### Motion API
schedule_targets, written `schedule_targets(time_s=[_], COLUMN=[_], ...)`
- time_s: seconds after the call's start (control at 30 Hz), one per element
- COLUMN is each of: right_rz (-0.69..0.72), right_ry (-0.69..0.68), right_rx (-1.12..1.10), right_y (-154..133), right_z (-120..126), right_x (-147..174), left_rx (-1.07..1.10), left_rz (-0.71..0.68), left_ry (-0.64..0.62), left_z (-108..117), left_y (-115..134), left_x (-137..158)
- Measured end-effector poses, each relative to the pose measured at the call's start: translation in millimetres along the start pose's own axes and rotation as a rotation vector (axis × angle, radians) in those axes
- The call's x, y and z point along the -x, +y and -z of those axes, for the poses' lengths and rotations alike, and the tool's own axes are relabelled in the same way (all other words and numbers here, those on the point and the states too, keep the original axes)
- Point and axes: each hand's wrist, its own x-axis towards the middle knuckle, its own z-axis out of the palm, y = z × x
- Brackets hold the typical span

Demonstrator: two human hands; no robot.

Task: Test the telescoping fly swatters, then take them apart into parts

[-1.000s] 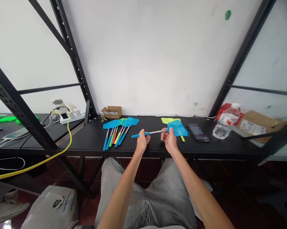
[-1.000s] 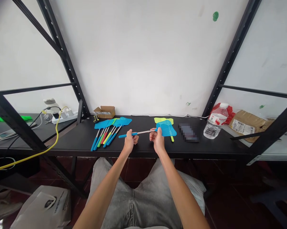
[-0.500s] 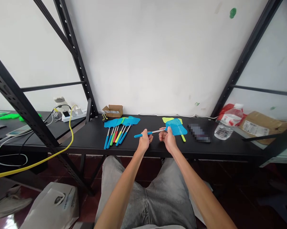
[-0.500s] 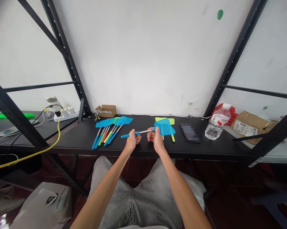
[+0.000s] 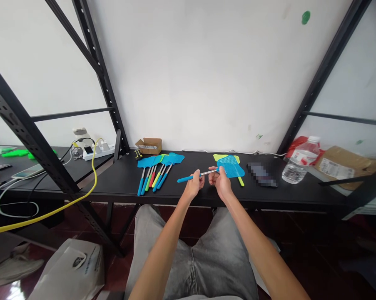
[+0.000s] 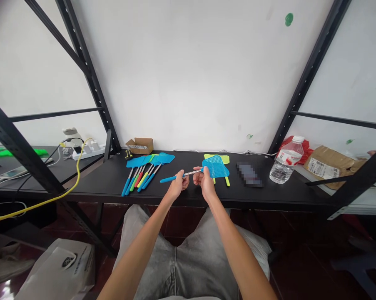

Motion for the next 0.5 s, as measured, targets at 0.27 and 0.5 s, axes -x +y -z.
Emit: schedule_targets(time_s=[0.27,0.5], right_rz=[-0.003,0.022], right_ry=[0.224,0.297], right_rx=[-0.305,-0.306], right_y=[-1.9,0.8], right_z=[9.0,10.9], right_x=[-3.7,-8.9], left_rx=[0.330,-0.210], left_rz=[-0.050,-0.114], left_ry=[0.278,0.017], left_z=[10.1,0.9], left_y=[-7.9,-0.4], left_x=[-3.2,5.2])
